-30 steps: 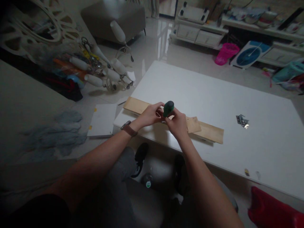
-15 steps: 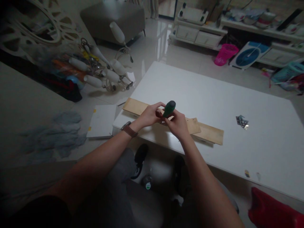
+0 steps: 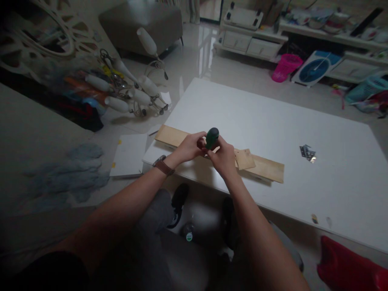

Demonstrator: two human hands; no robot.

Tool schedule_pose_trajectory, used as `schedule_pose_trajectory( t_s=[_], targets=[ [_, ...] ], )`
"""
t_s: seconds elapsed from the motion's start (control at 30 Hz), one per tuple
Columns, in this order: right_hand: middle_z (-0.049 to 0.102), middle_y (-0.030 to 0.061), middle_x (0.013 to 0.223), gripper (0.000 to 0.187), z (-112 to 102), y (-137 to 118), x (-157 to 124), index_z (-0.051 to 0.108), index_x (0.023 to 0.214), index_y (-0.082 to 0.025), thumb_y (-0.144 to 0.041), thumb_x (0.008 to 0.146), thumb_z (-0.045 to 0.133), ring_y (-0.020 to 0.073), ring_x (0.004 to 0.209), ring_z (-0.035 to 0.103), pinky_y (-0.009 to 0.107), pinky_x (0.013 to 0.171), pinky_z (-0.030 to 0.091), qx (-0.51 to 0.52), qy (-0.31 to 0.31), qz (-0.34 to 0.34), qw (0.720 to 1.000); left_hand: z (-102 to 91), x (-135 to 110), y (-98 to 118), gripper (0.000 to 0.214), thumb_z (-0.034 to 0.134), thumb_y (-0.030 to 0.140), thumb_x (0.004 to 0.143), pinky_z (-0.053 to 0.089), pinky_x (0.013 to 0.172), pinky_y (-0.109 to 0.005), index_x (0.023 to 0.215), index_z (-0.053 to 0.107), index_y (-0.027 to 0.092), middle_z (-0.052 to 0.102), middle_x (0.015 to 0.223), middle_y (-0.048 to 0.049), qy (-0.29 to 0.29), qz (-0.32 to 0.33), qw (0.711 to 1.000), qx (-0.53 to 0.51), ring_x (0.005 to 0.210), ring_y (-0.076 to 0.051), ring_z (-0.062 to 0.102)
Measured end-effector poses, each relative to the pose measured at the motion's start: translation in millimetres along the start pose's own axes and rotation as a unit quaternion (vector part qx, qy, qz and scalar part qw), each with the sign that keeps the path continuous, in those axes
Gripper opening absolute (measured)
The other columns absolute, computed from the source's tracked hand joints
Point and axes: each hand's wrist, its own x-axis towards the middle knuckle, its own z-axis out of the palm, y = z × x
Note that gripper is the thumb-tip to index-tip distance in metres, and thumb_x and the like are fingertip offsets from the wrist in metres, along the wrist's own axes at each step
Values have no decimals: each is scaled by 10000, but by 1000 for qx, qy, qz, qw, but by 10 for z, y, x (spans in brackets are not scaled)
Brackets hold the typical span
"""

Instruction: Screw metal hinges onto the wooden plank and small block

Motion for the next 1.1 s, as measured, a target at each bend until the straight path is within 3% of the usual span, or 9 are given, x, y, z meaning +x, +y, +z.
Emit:
schedule_pose_trajectory(
  t_s=[0.2,0.33,0.5,0.6,0.73,0.87,1.1],
  targets=[
    [798,58,884,353,-83,49,55,791,1122,-214,-406,826,799,194,716,696,311,602,521,51,-68,-12,996,-18,0,-9,417,820,103,772,472,652,-232,1137,642,196,689,709,50,-4,-20,999,-43,674,-131,671],
    [803,59,879,355,-76,101,36,788,1128,-217,-394,821,811,197,696,692,321,607,512,32,-33,-17,999,1,-5,-25,456,821,94,784,503,669,-236,1186,630,193,720,732,39,-13,-13,998,-54,689,-131,689],
    [744,31,739,344,17,64,-4,774,990,-214,-477,780,849,165,544,568,328,553,439,-19,14,0,1000,10,-26,-30,415,803,80,775,534,699,-242,1151,660,178,754,825,-2,4,12,999,-38,744,-132,705],
    [740,39,738,345,51,43,-9,771,946,-210,-506,784,836,179,567,589,339,576,454,-25,18,3,1000,1,-36,-15,364,781,69,769,512,680,-234,1100,677,179,731,797,10,8,13,1000,-18,728,-125,681],
    [773,51,786,396,5,40,10,791,1018,-205,-519,781,832,177,583,600,335,581,474,-4,-20,8,1000,-18,-27,2,380,779,60,754,464,642,-226,1094,666,186,679,709,50,3,12,1000,-13,670,-117,643],
    [828,96,1002,436,-85,45,46,817,1104,-205,-527,810,809,180,644,642,338,597,512,33,-70,2,997,-20,-8,-7,415,779,59,754,442,623,-224,1120,641,198,669,694,62,-10,3,1000,-29,656,-117,642],
    [784,52,792,382,-28,33,28,805,1023,-208,-507,787,824,175,586,600,328,581,484,-7,-1,-3,1000,6,10,-48,469,809,80,751,504,684,-237,1175,641,192,719,801,27,-13,15,999,-37,726,-124,677]
  ],
)
